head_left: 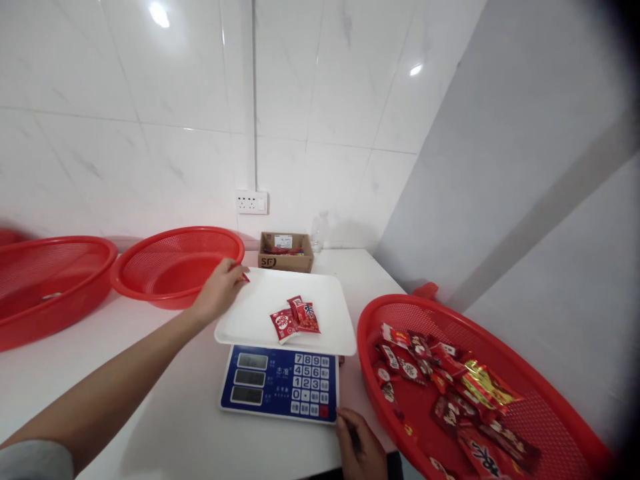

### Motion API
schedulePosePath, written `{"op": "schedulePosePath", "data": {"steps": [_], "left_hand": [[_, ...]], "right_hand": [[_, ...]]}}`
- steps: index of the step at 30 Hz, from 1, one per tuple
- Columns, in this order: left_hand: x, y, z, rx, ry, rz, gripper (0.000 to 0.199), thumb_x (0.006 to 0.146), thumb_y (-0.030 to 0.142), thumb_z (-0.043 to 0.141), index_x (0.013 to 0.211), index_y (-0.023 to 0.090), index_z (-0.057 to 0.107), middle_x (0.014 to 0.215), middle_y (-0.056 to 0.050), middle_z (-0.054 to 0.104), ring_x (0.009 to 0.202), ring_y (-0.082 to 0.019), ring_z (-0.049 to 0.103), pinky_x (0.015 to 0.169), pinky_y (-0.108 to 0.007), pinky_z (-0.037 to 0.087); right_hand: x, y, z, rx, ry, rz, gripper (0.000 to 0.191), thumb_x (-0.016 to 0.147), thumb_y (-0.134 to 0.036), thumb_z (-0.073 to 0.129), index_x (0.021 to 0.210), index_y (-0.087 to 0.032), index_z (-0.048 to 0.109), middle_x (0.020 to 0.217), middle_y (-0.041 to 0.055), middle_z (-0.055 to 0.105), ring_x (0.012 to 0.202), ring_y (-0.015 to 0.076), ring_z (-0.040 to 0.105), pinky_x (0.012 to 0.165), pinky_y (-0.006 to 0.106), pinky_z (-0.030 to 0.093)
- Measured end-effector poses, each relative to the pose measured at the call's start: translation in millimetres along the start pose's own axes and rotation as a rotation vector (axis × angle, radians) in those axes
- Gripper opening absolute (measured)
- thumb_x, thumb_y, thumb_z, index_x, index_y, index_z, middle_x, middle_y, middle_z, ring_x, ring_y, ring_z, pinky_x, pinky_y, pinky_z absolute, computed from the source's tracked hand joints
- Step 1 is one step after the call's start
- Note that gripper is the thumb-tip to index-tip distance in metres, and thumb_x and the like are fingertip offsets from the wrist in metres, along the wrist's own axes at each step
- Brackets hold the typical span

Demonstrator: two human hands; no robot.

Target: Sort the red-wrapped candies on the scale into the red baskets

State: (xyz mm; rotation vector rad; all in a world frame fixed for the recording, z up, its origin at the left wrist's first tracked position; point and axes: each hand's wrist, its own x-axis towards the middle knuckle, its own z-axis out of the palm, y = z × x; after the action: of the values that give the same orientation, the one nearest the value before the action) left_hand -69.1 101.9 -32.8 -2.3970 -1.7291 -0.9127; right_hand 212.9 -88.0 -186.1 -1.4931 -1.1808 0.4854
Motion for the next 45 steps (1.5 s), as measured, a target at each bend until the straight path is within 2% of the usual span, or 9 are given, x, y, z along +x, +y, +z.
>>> {"op": "schedulePosePath", "data": {"steps": [5,12,16,21,28,33,37,40,45], "left_hand": [[16.5,-14.4,-4.4,0.25,0.139,-0.068,0.033,0.083,0.032,0.049,0.109,0.015,0.059,0.132,-0.016,0.042,0.129,-0.037,0.028,0.101,-0.053,0.029],[-32.9,63.9,27.8,-0.072,-0.351,0.229,0.056,0.08,0.051,0.052,0.125,0.018,0.047,0.126,-0.013,0.054,0.122,-0.028,0.043,0.099,-0.042,0.037],[-41.7,82.7,23.7,-0.134,-0.418,0.23,0.045,0.077,0.043,0.058,0.116,0.019,0.052,0.115,-0.01,0.058,0.108,-0.025,0.053,0.093,-0.039,0.042],[-40.4,70.2,16.2,-0.121,-0.399,0.249,0.023,0.082,0.026,0.049,0.103,0.02,0.058,0.113,-0.009,0.06,0.104,-0.022,0.056,0.089,-0.034,0.045],[-37.2,49.6,0.6,-0.073,-0.342,0.133,0.034,0.091,0.03,0.03,0.115,0.024,0.053,0.117,-0.005,0.063,0.103,-0.021,0.06,0.084,-0.032,0.047],[0.7,19.1,-36.4,0.134,-0.131,-0.105,0.033,0.088,0.027,0.032,0.113,0.025,0.053,0.107,-0.005,0.067,0.092,-0.024,0.064,0.072,-0.032,0.048],[27.4,-2.8,-50.2,0.245,0.055,-0.195,0.037,0.09,0.028,0.029,0.12,0.02,0.05,0.12,-0.01,0.06,0.114,-0.028,0.052,0.08,-0.036,0.048],[30.1,3.6,-34.6,0.264,0.074,-0.018,0.04,0.089,0.029,0.035,0.123,0.014,0.048,0.131,-0.013,0.05,0.129,-0.029,0.035,0.098,-0.043,0.038],[9.6,58.6,13.6,0.096,-0.313,0.491,0.045,0.086,0.027,0.044,0.13,0.02,0.041,0.144,-0.011,0.034,0.133,-0.025,0.029,0.105,-0.042,0.03]], "right_hand": [[0.1,0.4,0.7,0.017,0.019,0.0,0.041,0.074,-0.06,0.053,0.074,-0.022,0.069,0.073,0.004,0.071,0.068,0.0172,0.066,0.062,0.021,0.051],[-0.6,3.7,1.9,0.027,0.037,-0.012,0.04,0.074,-0.058,0.054,0.075,-0.022,0.07,0.074,0.0044,0.071,0.068,0.0167,0.066,0.064,0.02,0.052],[-1.0,4.8,2.0,0.028,0.033,-0.004,0.039,0.075,-0.058,0.054,0.075,-0.022,0.069,0.074,0.0038,0.071,0.068,0.0156,0.065,0.064,0.019,0.051],[-1.1,4.1,2.2,0.021,0.04,-0.009,0.04,0.075,-0.058,0.054,0.075,-0.022,0.07,0.073,0.0043,0.071,0.068,0.0162,0.066,0.063,0.019,0.051],[-1.1,3.6,1.3,0.03,0.016,-0.022,0.04,0.076,-0.058,0.052,0.076,-0.021,0.069,0.075,0.0054,0.071,0.069,0.0171,0.065,0.064,0.021,0.051],[-1.3,7.3,1.1,0.019,0.002,-0.025,0.04,0.077,-0.057,0.052,0.077,-0.021,0.069,0.076,0.0053,0.071,0.071,0.0173,0.066,0.066,0.021,0.051],[-1.3,7.3,1.4,0.035,-0.004,-0.029,0.039,0.077,-0.057,0.052,0.078,-0.022,0.069,0.076,0.0051,0.071,0.071,0.0179,0.066,0.065,0.021,0.051],[-1.2,6.4,1.7,0.039,-0.005,-0.033,0.037,0.076,-0.057,0.053,0.078,-0.023,0.069,0.075,0.0048,0.071,0.07,0.0183,0.066,0.064,0.022,0.051],[-1.2,6.7,2.3,0.027,0.007,-0.029,0.038,0.076,-0.057,0.053,0.077,-0.023,0.069,0.077,0.0051,0.071,0.072,0.0185,0.066,0.066,0.022,0.052]]}}
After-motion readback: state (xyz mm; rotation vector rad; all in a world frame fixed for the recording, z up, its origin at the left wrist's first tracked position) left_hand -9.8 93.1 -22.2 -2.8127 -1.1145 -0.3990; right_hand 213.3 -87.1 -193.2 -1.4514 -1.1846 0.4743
